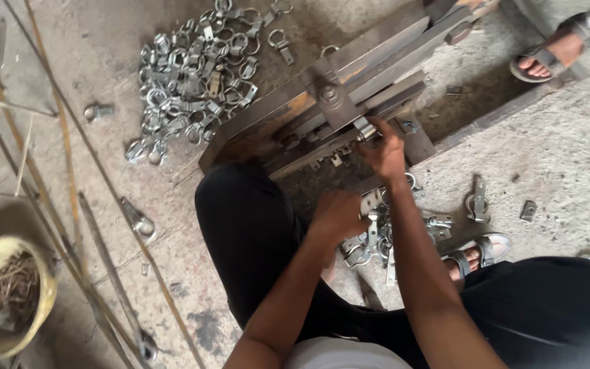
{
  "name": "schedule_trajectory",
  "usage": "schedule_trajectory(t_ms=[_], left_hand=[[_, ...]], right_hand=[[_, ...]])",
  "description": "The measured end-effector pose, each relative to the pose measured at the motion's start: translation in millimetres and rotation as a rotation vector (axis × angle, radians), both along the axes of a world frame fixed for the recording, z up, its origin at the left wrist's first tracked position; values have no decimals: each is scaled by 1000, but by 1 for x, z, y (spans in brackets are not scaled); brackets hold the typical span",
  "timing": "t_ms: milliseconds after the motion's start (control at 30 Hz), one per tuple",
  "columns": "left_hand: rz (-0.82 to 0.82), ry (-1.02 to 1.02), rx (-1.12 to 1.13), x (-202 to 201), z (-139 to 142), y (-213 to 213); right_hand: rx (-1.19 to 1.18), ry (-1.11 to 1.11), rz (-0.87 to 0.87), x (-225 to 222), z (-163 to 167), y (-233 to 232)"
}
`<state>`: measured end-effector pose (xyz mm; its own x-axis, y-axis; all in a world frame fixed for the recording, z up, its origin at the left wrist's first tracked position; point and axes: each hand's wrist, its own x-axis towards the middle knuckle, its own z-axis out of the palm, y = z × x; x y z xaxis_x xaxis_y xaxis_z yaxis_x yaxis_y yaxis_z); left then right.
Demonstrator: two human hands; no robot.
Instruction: The person sits on the floor and operates a manual metal press machine. They repeatedly pick up metal rings from a pile, place them into the press, and pull a lever to shape the metal. The finished metal pieces are dropped onto the floor next to the machine.
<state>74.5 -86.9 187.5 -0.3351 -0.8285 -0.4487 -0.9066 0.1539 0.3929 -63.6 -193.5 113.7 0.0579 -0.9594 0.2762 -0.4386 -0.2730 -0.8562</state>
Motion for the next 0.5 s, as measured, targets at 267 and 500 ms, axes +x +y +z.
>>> schedule_trajectory(t_ms=[267, 500], left_hand=[[399, 302, -231, -4, -25, -25], [310, 201, -116, -14, -65, -22]], right_hand=[[36, -27, -75, 3, -7, 5], [74, -33, -49, 3, 0, 6]])
